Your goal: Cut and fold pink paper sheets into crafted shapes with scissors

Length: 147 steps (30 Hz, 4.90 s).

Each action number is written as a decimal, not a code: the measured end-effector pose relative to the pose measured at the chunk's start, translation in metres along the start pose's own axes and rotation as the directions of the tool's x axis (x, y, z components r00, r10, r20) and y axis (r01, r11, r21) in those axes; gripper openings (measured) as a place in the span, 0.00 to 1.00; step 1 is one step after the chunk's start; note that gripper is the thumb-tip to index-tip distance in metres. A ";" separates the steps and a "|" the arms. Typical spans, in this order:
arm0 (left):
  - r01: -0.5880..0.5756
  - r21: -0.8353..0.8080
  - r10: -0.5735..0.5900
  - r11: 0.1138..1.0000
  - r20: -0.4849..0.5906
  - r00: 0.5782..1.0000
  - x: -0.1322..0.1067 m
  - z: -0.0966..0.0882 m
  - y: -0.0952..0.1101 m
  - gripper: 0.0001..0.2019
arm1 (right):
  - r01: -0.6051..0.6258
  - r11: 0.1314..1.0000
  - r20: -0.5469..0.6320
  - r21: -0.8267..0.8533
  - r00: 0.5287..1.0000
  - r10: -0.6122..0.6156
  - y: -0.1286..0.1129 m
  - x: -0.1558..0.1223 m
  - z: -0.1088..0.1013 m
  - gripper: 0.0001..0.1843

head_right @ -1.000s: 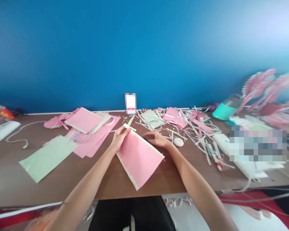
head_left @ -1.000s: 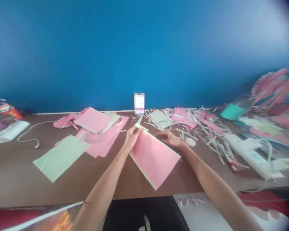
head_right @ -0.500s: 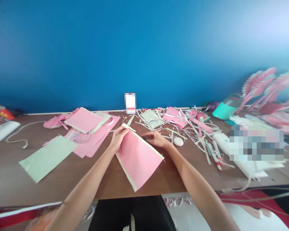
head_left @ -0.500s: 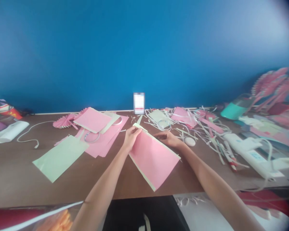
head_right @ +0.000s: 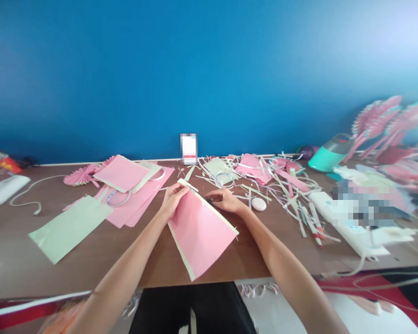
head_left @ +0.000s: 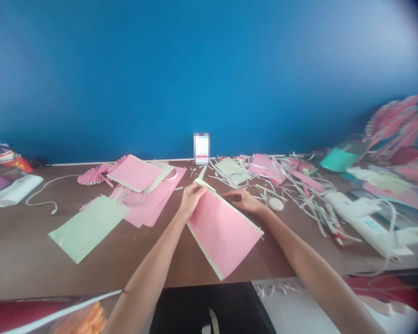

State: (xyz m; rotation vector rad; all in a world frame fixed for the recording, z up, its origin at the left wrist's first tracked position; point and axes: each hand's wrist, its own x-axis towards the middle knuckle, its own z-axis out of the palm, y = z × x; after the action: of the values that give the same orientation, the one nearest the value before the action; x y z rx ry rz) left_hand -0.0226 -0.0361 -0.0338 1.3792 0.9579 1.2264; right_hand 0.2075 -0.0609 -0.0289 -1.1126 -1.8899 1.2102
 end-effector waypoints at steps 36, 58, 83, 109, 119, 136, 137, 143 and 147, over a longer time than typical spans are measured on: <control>-0.034 -0.048 0.035 0.998 0.037 0.999 -0.002 0.002 0.005 0.09 | -0.021 0.996 0.061 0.092 0.998 0.015 0.007 0.001 -0.004 0.26; 0.040 -0.163 -0.034 0.986 0.041 0.999 -0.006 0.006 0.008 0.08 | -0.030 0.973 -0.045 0.228 0.998 0.042 0.015 0.004 -0.004 0.28; 0.097 -0.171 -0.108 0.980 -0.052 0.993 0.004 0.001 -0.008 0.15 | -0.052 0.990 0.077 0.134 0.996 0.042 -0.020 -0.008 -0.013 0.26; 0.045 -0.027 -0.044 0.999 0.025 0.999 0.004 0.000 -0.008 0.14 | -0.041 0.994 0.058 0.097 0.998 0.036 -0.018 -0.008 -0.010 0.25; 0.022 0.016 -0.022 1.000 0.036 0.999 0.002 0.000 -0.005 0.14 | -0.037 0.999 0.037 -0.025 0.999 0.038 -0.008 -0.005 -0.013 0.23; 0.015 0.065 -0.018 0.998 0.047 0.999 0.002 0.000 -0.006 0.14 | -0.043 0.996 0.029 -0.081 0.999 0.045 -0.001 -0.002 -0.012 0.24; 0.014 0.069 -0.018 0.997 0.061 0.998 0.002 0.000 -0.006 0.14 | -0.053 0.996 0.032 -0.075 0.998 0.055 -0.002 -0.002 -0.011 0.24; 0.023 0.067 -0.028 0.997 0.074 0.997 0.001 0.001 -0.004 0.14 | -0.044 0.998 0.013 -0.038 0.999 0.044 -0.004 -0.002 -0.009 0.23; 0.018 0.071 -0.023 0.997 0.063 0.998 0.001 0.001 -0.004 0.14 | -0.039 0.998 0.004 -0.039 0.999 0.040 -0.002 -0.002 -0.010 0.24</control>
State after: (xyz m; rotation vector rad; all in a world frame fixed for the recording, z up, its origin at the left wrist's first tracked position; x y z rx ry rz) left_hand -0.0210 -0.0342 -0.0379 1.4513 0.9763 1.1362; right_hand 0.2161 -0.0589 -0.0238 -1.1735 -1.9104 1.2035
